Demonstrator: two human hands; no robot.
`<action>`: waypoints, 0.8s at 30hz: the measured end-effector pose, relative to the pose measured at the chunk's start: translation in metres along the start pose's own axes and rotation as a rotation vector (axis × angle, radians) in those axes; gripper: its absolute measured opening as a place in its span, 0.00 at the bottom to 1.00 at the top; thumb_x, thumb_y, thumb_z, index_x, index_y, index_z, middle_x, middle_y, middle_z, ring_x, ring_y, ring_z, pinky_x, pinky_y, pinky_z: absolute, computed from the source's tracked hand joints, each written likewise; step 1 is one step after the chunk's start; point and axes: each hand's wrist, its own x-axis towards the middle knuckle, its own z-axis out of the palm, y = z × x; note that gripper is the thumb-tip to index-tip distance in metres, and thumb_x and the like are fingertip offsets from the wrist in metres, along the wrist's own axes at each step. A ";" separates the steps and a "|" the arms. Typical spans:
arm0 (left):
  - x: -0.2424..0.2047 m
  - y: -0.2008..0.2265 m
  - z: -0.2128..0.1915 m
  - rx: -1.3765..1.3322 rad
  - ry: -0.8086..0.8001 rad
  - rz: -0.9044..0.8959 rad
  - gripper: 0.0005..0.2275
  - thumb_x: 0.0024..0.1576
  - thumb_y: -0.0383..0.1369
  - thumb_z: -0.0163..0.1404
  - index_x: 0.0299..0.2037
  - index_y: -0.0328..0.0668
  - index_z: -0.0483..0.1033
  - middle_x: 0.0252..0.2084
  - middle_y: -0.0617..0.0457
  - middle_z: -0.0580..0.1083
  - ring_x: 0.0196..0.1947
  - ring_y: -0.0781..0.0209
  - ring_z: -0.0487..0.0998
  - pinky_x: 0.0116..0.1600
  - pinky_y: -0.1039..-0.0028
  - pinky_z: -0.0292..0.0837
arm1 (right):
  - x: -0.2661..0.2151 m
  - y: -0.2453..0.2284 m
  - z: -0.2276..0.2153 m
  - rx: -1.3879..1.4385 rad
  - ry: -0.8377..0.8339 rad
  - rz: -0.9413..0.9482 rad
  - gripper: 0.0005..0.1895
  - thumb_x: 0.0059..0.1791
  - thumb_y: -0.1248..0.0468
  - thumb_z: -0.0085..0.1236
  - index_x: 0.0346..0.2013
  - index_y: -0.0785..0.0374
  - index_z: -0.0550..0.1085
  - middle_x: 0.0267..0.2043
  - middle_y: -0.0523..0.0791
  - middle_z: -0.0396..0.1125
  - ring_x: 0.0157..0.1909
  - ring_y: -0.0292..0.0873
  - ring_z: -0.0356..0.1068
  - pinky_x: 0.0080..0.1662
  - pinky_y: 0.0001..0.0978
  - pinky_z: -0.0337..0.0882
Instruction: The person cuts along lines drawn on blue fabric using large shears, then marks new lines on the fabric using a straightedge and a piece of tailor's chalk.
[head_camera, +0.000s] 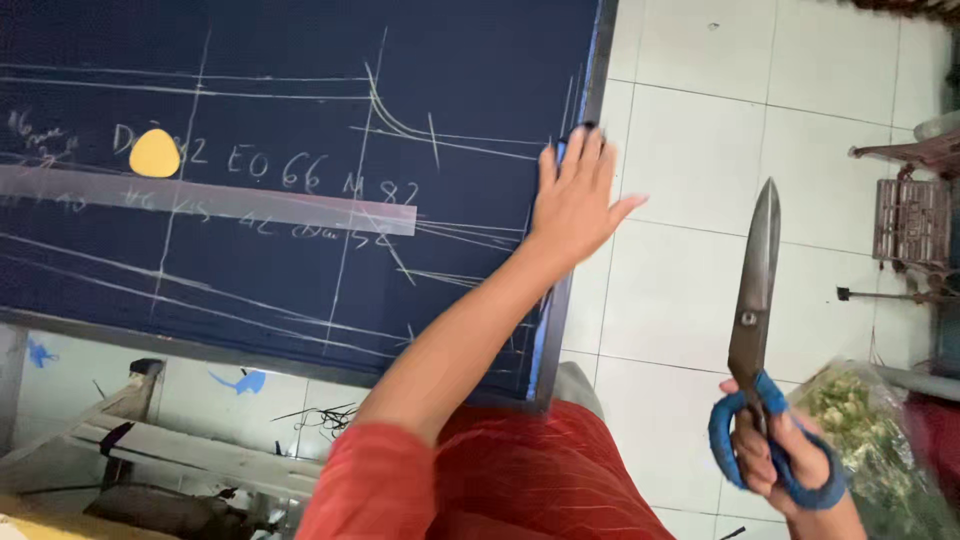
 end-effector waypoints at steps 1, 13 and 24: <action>0.021 0.000 0.007 -0.043 -0.060 -0.013 0.37 0.61 0.63 0.34 0.71 0.43 0.62 0.75 0.44 0.59 0.77 0.45 0.52 0.73 0.40 0.51 | -0.005 0.006 0.010 -0.012 -0.022 -0.032 0.34 0.54 0.56 0.55 0.68 0.76 0.60 0.22 0.44 0.53 0.15 0.33 0.51 0.10 0.23 0.52; 0.087 -0.087 -0.124 -0.602 0.317 0.091 0.15 0.66 0.43 0.43 0.55 0.43 0.72 0.54 0.48 0.77 0.54 0.39 0.76 0.56 0.59 0.67 | -0.018 0.010 0.073 -0.257 0.056 0.069 0.26 0.49 0.71 0.49 0.61 0.81 0.66 0.11 0.50 0.52 0.07 0.42 0.51 0.11 0.32 0.53; -0.188 0.017 -0.097 0.294 -0.024 -0.477 0.37 0.63 0.63 0.44 0.77 0.54 0.54 0.79 0.48 0.50 0.78 0.40 0.51 0.68 0.36 0.60 | 0.065 -0.099 0.044 -1.009 -0.539 0.439 0.28 0.51 0.65 0.53 0.66 0.67 0.67 0.19 0.47 0.66 0.13 0.40 0.67 0.17 0.30 0.73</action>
